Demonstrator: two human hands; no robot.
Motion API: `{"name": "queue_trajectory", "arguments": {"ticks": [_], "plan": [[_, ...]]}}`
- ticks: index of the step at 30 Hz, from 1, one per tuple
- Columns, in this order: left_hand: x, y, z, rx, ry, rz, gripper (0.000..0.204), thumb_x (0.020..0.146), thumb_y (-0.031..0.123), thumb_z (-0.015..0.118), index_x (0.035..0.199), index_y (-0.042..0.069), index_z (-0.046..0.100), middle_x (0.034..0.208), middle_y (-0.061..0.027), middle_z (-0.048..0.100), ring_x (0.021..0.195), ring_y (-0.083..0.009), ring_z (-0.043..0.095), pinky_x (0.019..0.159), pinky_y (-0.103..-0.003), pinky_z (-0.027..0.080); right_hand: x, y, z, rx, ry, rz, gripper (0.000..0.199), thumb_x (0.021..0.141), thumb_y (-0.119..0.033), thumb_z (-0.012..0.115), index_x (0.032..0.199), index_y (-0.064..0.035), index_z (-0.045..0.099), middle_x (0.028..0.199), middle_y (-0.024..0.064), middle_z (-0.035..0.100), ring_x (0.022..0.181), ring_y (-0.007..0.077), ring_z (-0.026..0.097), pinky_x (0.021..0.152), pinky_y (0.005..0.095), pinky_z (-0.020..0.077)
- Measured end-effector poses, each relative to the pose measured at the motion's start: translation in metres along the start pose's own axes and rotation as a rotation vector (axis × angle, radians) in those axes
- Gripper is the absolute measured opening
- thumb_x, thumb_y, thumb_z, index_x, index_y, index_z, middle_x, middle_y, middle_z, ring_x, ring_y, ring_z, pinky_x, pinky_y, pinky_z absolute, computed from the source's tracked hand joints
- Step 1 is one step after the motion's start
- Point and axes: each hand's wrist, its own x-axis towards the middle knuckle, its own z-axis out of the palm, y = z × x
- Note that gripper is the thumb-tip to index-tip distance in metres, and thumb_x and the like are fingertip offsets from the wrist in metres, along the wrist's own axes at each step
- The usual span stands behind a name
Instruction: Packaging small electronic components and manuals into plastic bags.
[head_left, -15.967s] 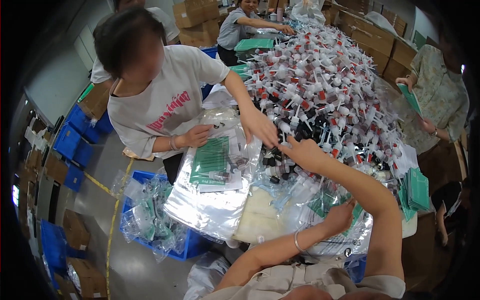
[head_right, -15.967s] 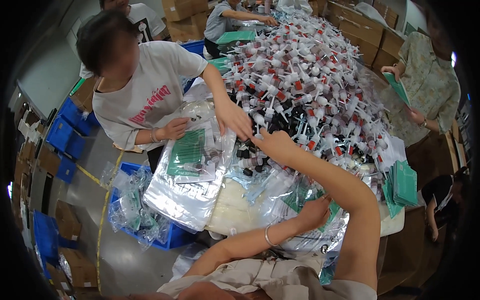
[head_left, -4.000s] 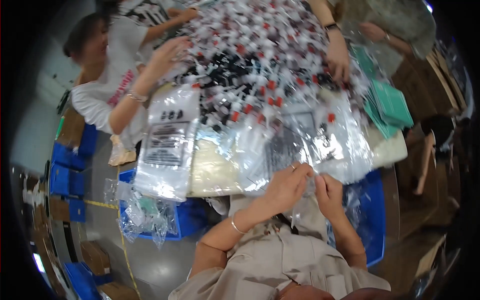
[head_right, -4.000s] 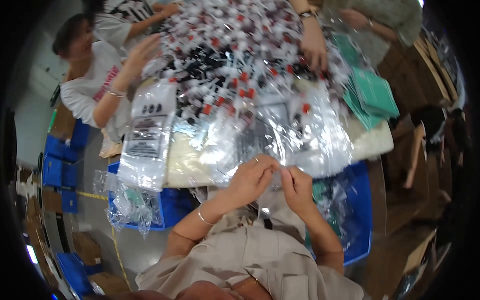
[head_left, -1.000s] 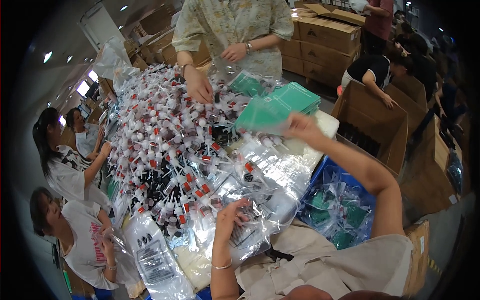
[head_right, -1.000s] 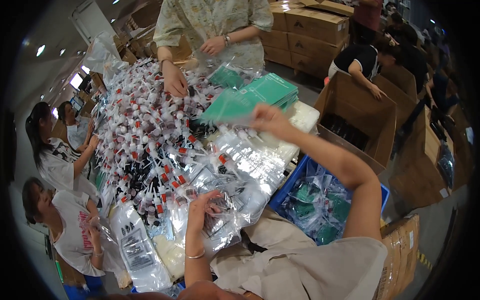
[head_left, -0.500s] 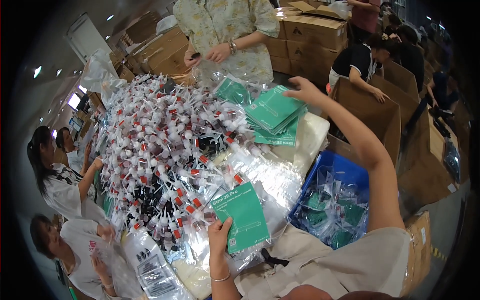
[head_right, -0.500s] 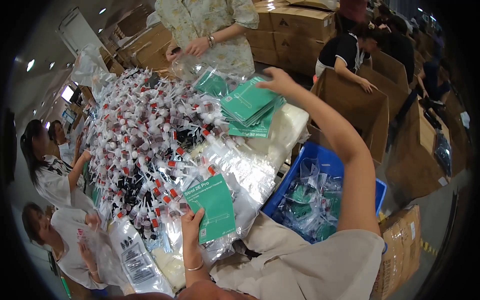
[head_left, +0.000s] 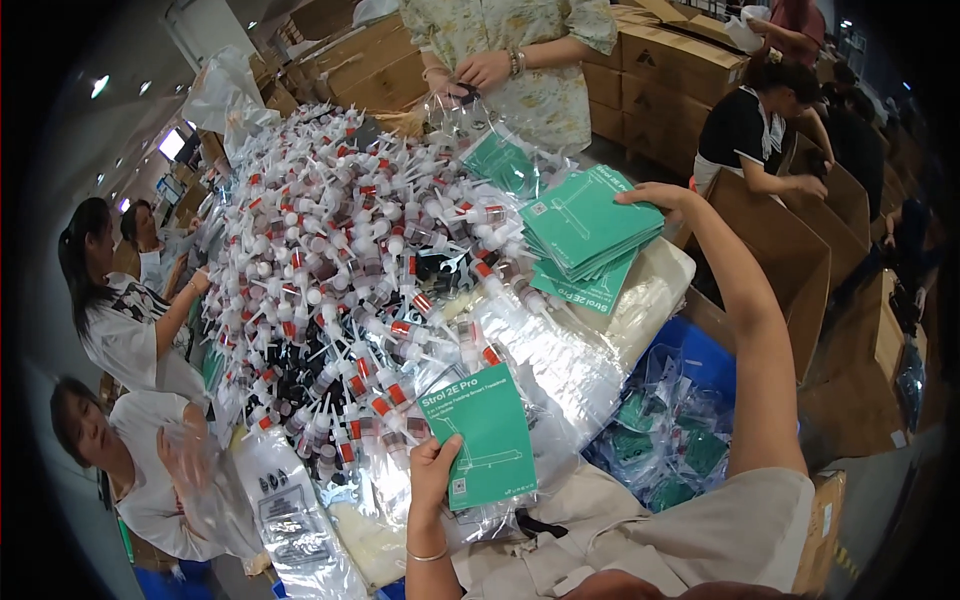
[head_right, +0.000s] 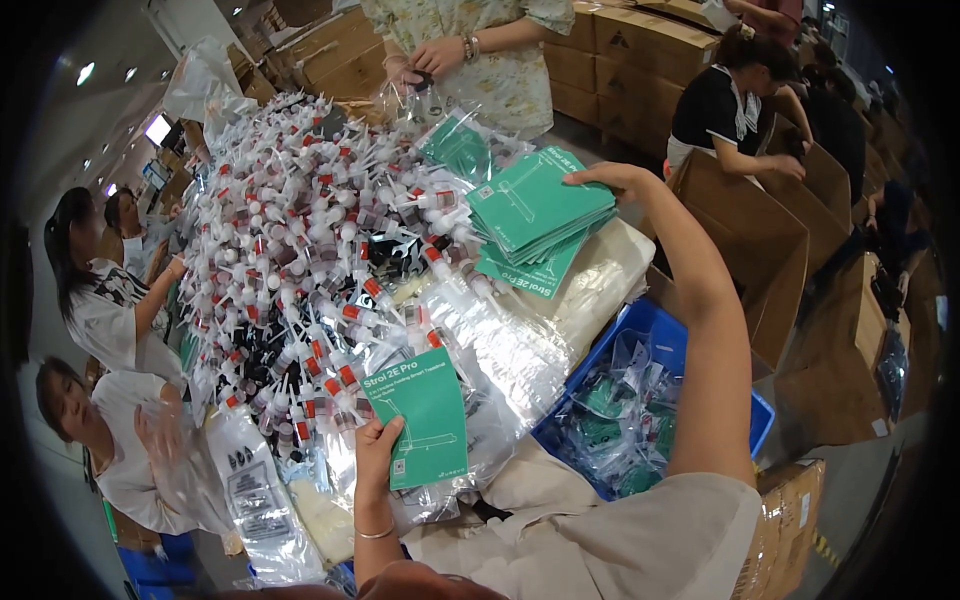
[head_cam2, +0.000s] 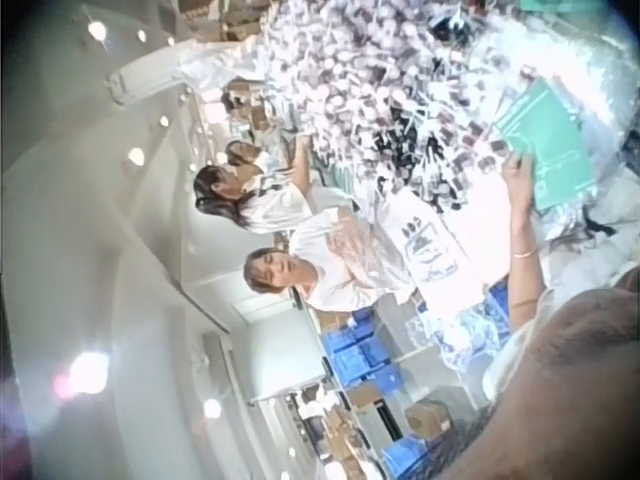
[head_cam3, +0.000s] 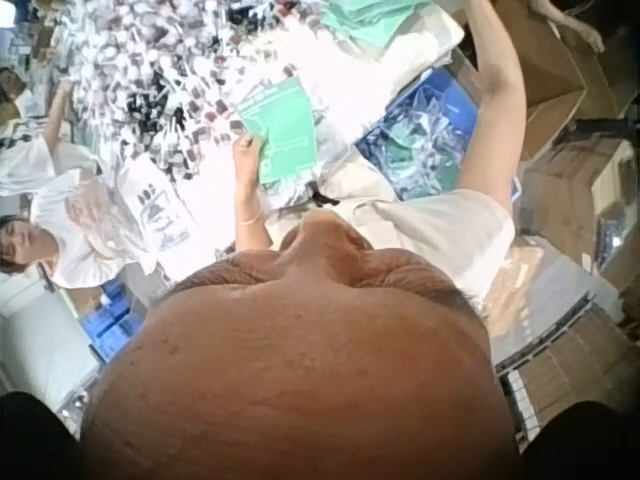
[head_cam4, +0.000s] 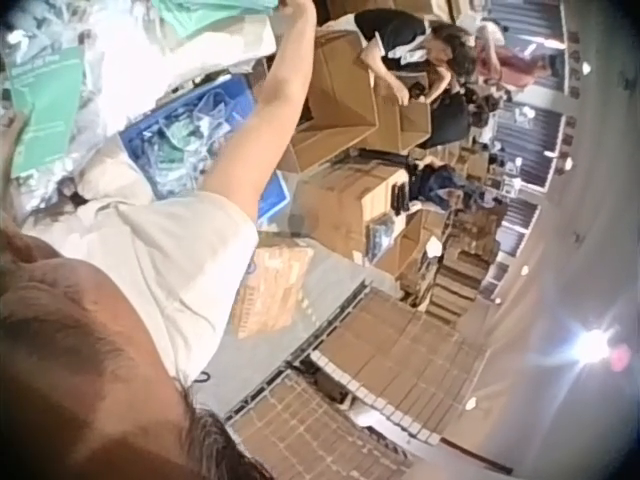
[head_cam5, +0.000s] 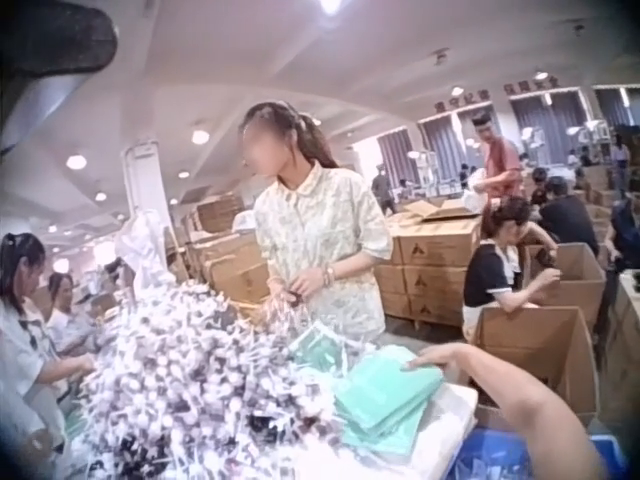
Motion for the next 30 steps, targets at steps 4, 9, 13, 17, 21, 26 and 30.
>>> {"name": "queue_trajectory", "arguments": {"ticks": [4,9,13,17,21,26,30], "plan": [[0.000,-0.002,-0.002,-0.006,0.030,-0.008,0.015,0.088,0.010,0.058,0.090,-0.002,0.066,0.075,0.0017,0.063,0.062,-0.0020,0.052,0.055,-0.017,0.042,-0.020,0.005,0.012,0.055,0.000,-0.020,0.072,0.069,-0.046,0.074,0.123,-0.0049,0.049,0.115,0.0101,0.057,0.106,0.0195,0.054,0.089,0.0370,0.0447],[0.001,-0.005,-0.003,-0.016,0.014,0.025,0.015,0.088,0.010,0.058,0.092,-0.002,0.066,0.076,0.0017,0.063,0.063,-0.0021,0.052,0.056,-0.018,0.042,-0.028,0.018,0.015,0.153,0.044,-0.022,0.072,0.072,-0.045,0.073,0.125,-0.0049,0.046,0.118,0.0102,0.054,0.106,0.0192,0.054,0.087,0.0347,0.0460],[0.000,-0.007,-0.005,-0.012,0.018,0.043,0.016,0.089,0.010,0.057,0.094,-0.002,0.066,0.077,0.0017,0.063,0.064,-0.0019,0.052,0.057,-0.018,0.042,-0.044,0.021,0.010,0.200,-0.022,-0.031,0.066,0.076,-0.036,0.071,0.125,-0.0008,0.045,0.116,0.0104,0.056,0.103,0.0179,0.057,0.088,0.0314,0.0485],[0.000,-0.007,-0.005,-0.024,-0.010,0.066,0.016,0.089,0.010,0.057,0.094,-0.001,0.066,0.078,0.0003,0.064,0.064,-0.0031,0.055,0.057,-0.018,0.044,-0.055,0.031,-0.004,0.188,-0.057,-0.034,0.066,0.076,-0.037,0.071,0.124,-0.0002,0.045,0.114,0.0107,0.057,0.100,0.0182,0.058,0.088,0.0323,0.0484],[0.000,-0.006,-0.006,0.015,-0.002,0.056,0.016,0.088,0.011,0.058,0.094,-0.001,0.066,0.076,0.0024,0.063,0.064,-0.0017,0.052,0.056,-0.018,0.042,-0.047,0.038,-0.025,0.066,-0.124,-0.002,0.071,0.075,-0.041,0.071,0.127,-0.0025,0.044,0.120,0.0117,0.054,0.108,0.0228,0.054,0.090,0.0398,0.0457],[0.001,-0.010,-0.008,0.015,0.000,0.047,0.015,0.088,0.010,0.058,0.094,-0.002,0.066,0.077,0.0023,0.063,0.064,-0.0020,0.052,0.056,-0.018,0.042,-0.045,0.030,-0.031,-0.018,-0.167,0.036,0.074,0.073,-0.042,0.072,0.129,-0.0044,0.043,0.123,0.0120,0.053,0.111,0.0238,0.053,0.092,0.0408,0.0443],[-0.002,-0.004,-0.006,-0.027,-0.012,0.041,0.016,0.088,0.010,0.058,0.095,-0.002,0.065,0.080,0.0014,0.063,0.067,-0.0025,0.053,0.058,-0.017,0.043,-0.049,-0.005,-0.035,-0.359,-0.142,0.043,0.083,0.068,-0.045,0.075,0.131,-0.0042,0.042,0.125,0.0138,0.052,0.115,0.0265,0.049,0.094,0.0424,0.0419]]}}
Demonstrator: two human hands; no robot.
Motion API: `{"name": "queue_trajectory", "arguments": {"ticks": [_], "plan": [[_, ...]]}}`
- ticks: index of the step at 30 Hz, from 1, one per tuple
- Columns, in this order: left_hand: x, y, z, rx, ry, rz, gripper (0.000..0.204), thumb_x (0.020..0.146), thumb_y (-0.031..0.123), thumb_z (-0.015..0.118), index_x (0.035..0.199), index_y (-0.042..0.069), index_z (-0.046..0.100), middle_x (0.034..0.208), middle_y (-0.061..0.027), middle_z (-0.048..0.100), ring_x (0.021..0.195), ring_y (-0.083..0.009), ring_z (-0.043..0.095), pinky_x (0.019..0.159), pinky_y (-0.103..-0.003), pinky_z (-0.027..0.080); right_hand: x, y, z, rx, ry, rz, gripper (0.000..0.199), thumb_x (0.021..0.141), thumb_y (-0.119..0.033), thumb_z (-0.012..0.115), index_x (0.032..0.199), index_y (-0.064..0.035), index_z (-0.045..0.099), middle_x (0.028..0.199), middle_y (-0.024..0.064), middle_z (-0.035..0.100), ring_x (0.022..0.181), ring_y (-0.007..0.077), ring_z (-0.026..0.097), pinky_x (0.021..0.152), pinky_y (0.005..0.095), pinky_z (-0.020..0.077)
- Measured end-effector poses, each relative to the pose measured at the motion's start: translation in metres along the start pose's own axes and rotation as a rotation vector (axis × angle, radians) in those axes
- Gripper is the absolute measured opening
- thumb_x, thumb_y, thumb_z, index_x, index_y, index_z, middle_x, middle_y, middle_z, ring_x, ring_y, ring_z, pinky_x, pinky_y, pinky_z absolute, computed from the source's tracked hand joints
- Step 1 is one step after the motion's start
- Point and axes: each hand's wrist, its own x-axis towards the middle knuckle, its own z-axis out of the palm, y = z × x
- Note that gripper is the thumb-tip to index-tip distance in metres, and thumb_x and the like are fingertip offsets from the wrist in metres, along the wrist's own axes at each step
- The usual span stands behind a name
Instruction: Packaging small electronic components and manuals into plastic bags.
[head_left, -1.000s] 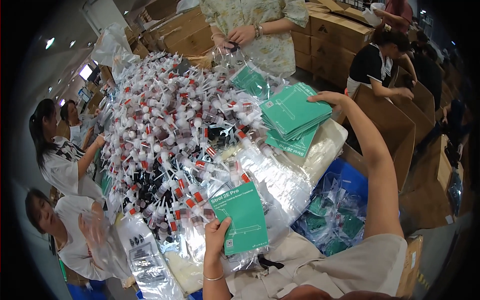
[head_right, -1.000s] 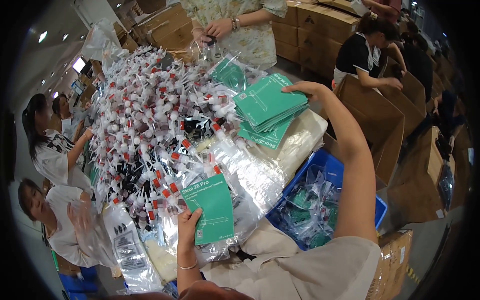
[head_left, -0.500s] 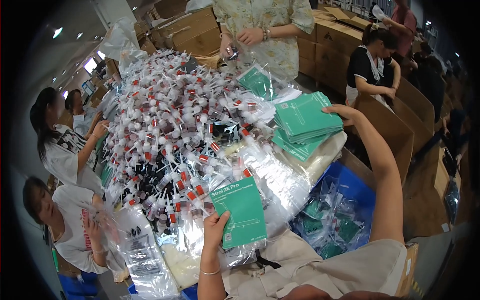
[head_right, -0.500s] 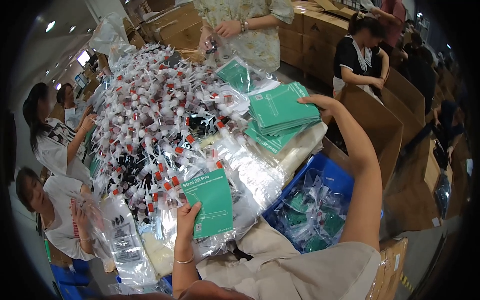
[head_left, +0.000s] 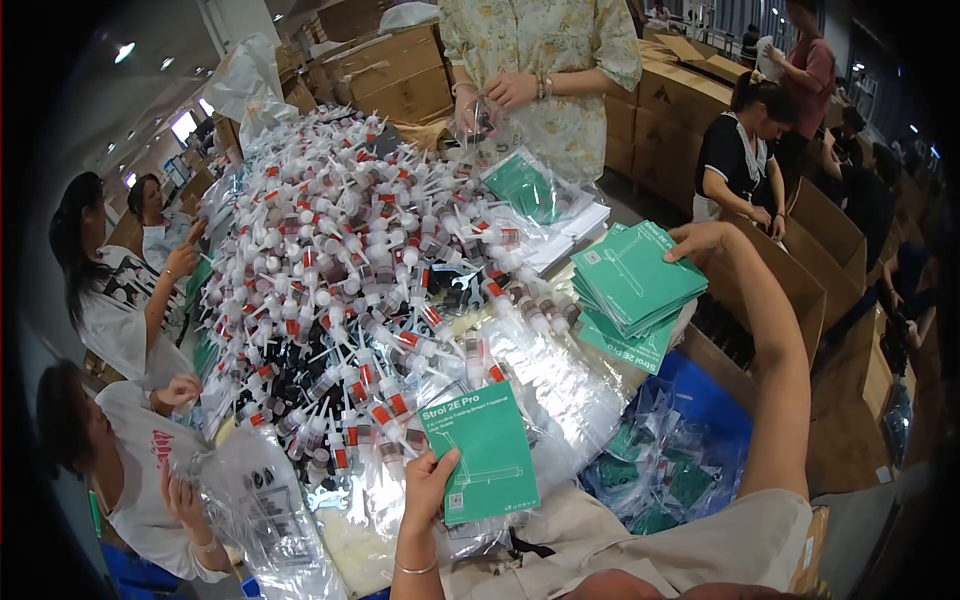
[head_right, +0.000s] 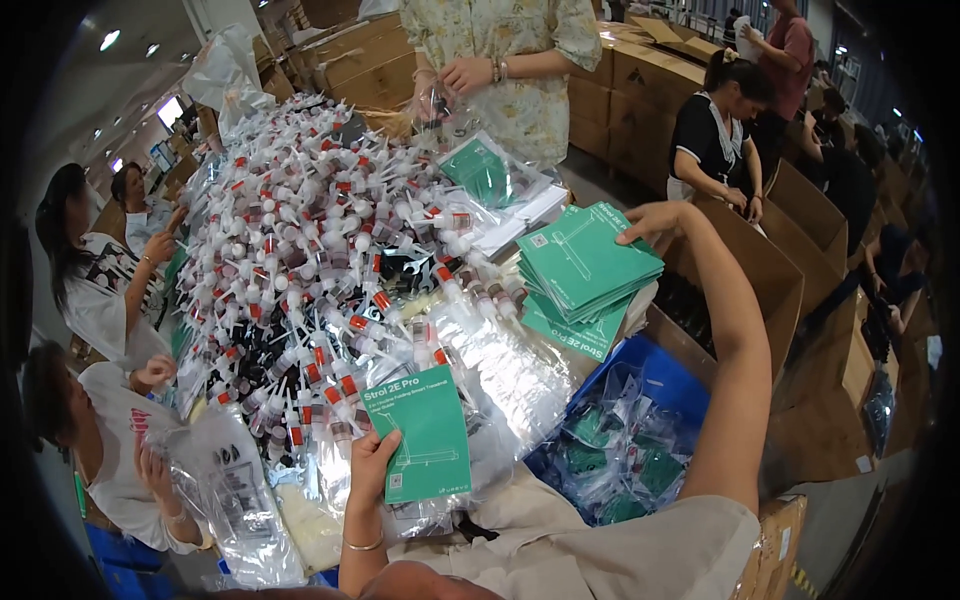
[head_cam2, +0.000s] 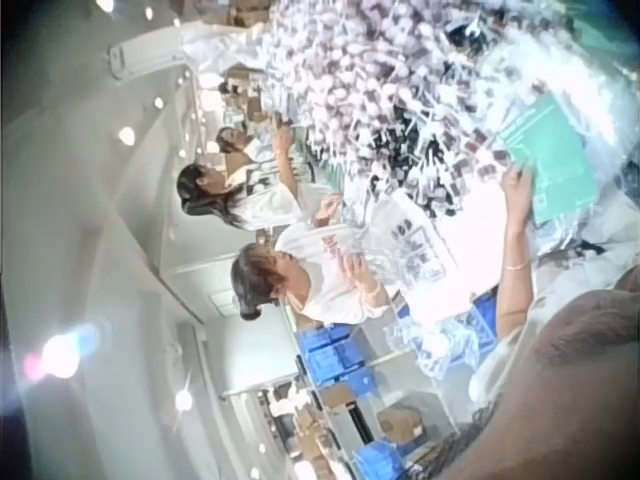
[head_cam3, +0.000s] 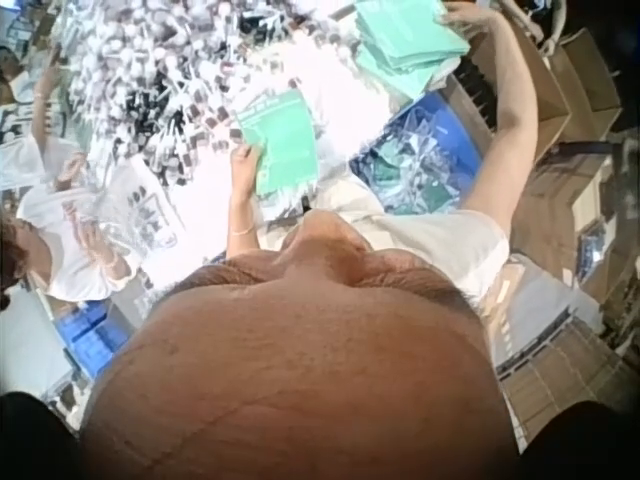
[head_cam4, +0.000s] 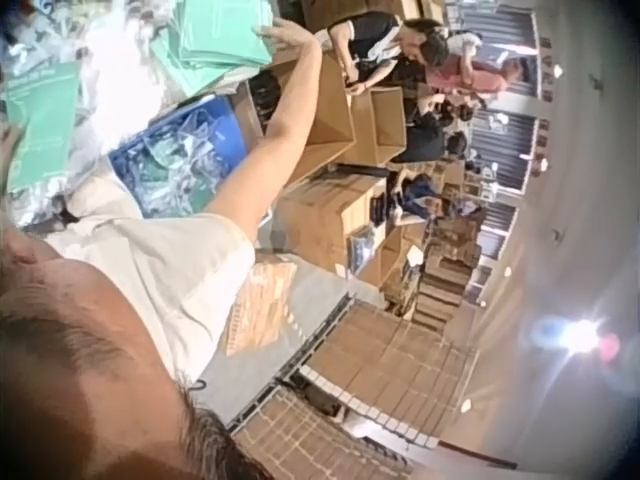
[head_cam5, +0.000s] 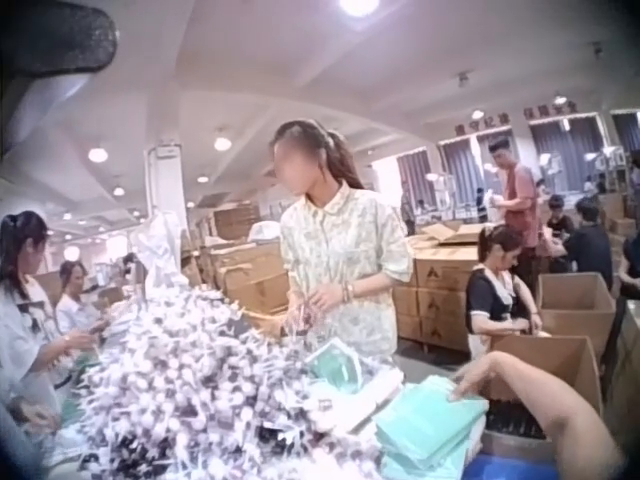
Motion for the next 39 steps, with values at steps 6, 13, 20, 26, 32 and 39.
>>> {"name": "queue_trajectory", "arguments": {"ticks": [6,13,20,26,32,39], "plan": [[0.000,0.003,-0.003,-0.036,-0.038,-0.014,0.016,0.089,0.010,0.057,0.097,-0.003,0.065,0.082,0.0004,0.064,0.068,-0.0029,0.054,0.059,-0.018,0.043,0.050,-0.084,0.032,-0.550,0.522,-0.743,0.025,0.076,-0.017,0.067,0.092,0.0015,0.065,0.087,0.0134,0.065,0.081,0.0223,0.062,0.074,0.0317,0.0484],[0.003,0.001,-0.005,-0.091,-0.023,-0.035,0.016,0.089,0.009,0.057,0.096,-0.002,0.065,0.081,0.0007,0.064,0.068,-0.0031,0.054,0.059,-0.018,0.044,0.118,-0.112,0.079,-1.198,0.265,-0.748,0.015,0.076,-0.022,0.060,0.078,-0.0076,0.065,0.083,0.0099,0.064,0.080,0.0293,0.061,0.068,0.0406,0.0469],[0.002,0.001,-0.008,-0.099,-0.035,-0.045,0.015,0.088,0.009,0.058,0.094,-0.003,0.066,0.080,-0.0002,0.064,0.067,-0.0036,0.054,0.059,-0.018,0.044,0.124,-0.117,0.085,-1.166,0.205,-0.911,0.015,0.074,-0.022,0.060,0.072,-0.0074,0.063,0.080,0.0099,0.061,0.077,0.0302,0.060,0.066,0.0405,0.0464],[0.002,-0.001,-0.009,-0.112,-0.044,-0.055,0.015,0.088,0.008,0.058,0.095,-0.003,0.065,0.080,-0.0003,0.064,0.066,-0.0035,0.054,0.058,-0.018,0.044,0.123,-0.118,0.082,-1.158,0.166,-0.947,0.015,0.076,-0.020,0.058,0.071,-0.0061,0.061,0.079,0.0110,0.060,0.077,0.0306,0.059,0.067,0.0409,0.0461],[0.002,-0.001,-0.009,-0.106,-0.053,-0.043,0.016,0.088,0.008,0.058,0.098,-0.003,0.065,0.082,-0.0007,0.064,0.068,-0.0037,0.056,0.060,-0.018,0.045,0.123,-0.118,0.086,-1.340,0.166,-0.910,0.016,0.078,-0.019,0.057,0.073,-0.0045,0.060,0.081,0.0117,0.059,0.074,0.0313,0.060,0.067,0.0407,0.0481],[0.001,-0.002,-0.011,-0.113,-0.061,-0.034,0.017,0.088,0.009,0.059,0.099,-0.002,0.065,0.082,-0.0007,0.065,0.068,-0.0037,0.056,0.059,-0.018,0.045,0.123,-0.122,0.092,-1.497,0.168,-0.843,0.015,0.078,-0.015,0.054,0.070,-0.0029,0.057,0.080,0.0132,0.058,0.072,0.0314,0.060,0.067,0.0402,0.0489]]}}
